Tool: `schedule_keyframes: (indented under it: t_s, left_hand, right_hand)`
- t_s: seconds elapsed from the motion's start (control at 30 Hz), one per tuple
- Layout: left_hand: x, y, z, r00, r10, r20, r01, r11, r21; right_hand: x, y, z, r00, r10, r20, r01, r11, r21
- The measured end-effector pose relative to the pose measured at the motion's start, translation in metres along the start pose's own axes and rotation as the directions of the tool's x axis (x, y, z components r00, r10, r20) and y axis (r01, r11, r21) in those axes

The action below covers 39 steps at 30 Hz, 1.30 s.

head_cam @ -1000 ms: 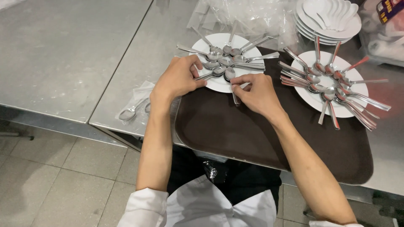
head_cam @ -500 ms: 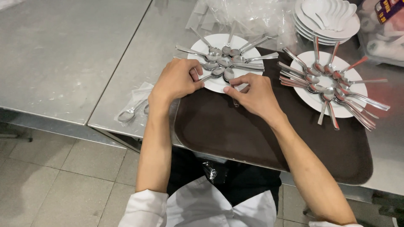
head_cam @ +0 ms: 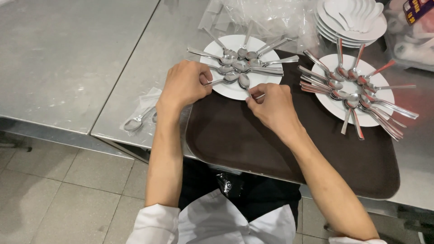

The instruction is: The person arranges multiple spoons on two white plates in a radial pattern, with the handles pointing outward. They then pick up a spoon, place it into a small plastic bag, and continue adjusting the arrangement of the spoons on the plates.

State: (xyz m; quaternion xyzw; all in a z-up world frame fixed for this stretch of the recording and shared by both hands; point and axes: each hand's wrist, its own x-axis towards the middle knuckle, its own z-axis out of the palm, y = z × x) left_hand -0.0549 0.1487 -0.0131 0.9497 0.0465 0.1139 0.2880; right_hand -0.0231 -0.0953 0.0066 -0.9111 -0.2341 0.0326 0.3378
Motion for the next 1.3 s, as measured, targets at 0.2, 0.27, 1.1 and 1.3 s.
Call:
schedule_keyframes:
  t_s: [0.2, 0.27, 1.1, 1.3]
  left_hand:
    - [0.003, -0.004, 0.003, 1.0, 0.002, -0.02, -0.002, 1.0, 0.019]
    - [0.003, -0.004, 0.003, 1.0, -0.006, -0.028, 0.007, 1.0, 0.027]
    - [0.001, 0.057, 0.008, 0.856, 0.512, 0.066, -0.512, 0.859, -0.022]
    - [0.025, 0.069, 0.035, 0.787, 0.541, 0.295, -0.581, 0.812, 0.06]
  right_hand:
    - [-0.01, -0.013, -0.005, 0.999, 0.026, -0.034, -0.029, 0.996, -0.08]
    - [-0.014, -0.019, -0.01, 0.998, 0.057, -0.027, -0.06, 0.991, -0.121]
    - [-0.016, -0.023, -0.009, 1.0, -0.002, 0.007, 0.003, 0.988, -0.154]
    - [-0.023, -0.032, -0.03, 0.997, 0.036, 0.075, -0.029, 0.995, -0.095]
